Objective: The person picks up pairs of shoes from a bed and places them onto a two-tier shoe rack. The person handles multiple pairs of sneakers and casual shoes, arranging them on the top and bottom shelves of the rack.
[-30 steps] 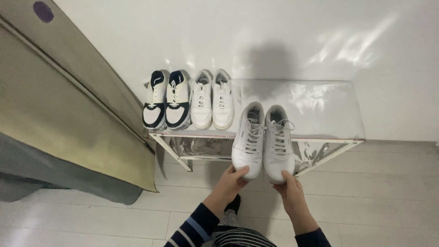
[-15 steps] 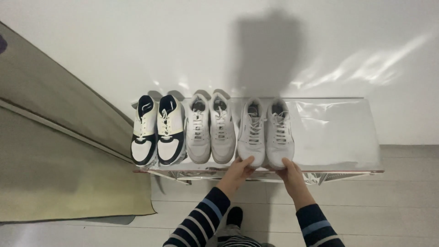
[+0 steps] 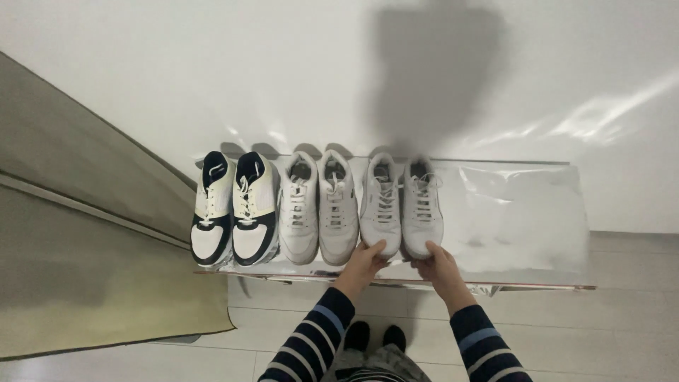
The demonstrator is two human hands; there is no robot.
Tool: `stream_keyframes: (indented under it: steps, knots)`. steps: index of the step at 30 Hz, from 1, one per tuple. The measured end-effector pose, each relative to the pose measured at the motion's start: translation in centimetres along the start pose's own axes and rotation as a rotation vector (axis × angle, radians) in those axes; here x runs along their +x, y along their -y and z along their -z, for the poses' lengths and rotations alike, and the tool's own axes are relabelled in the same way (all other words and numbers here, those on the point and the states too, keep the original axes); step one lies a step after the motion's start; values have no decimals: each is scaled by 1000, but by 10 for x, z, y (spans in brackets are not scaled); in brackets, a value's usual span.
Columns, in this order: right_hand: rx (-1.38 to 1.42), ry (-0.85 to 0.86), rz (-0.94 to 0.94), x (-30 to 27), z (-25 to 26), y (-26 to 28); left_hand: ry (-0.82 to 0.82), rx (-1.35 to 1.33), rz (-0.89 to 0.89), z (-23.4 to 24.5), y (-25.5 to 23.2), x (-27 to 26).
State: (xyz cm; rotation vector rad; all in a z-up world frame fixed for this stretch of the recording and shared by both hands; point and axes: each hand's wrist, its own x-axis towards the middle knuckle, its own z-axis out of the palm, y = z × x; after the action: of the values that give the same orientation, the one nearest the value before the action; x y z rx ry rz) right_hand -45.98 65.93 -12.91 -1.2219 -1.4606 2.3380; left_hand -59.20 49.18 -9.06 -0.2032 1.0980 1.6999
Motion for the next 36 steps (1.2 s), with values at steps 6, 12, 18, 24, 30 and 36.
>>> stream_keyframes:
  steps: [6,12,18,24,30,36]
  knots:
    - [5,33,-54,2,5,9,-37,36,5,-10,-10,-8]
    - [6,93,-122,-23,-10,45,-40,73,-20,-8,-4,-2]
    - [-65,107,-166,-30,-7,54,-75,131,-24,3,8,8]
    - [-63,67,-167,-34,-7,51,-119,145,-20,-2,10,4]
    - [-68,34,-167,-29,0,43,-176,229,-19,22,35,28]
    - [-166,9,-189,-37,-4,55,-283,335,-40,37,52,50]
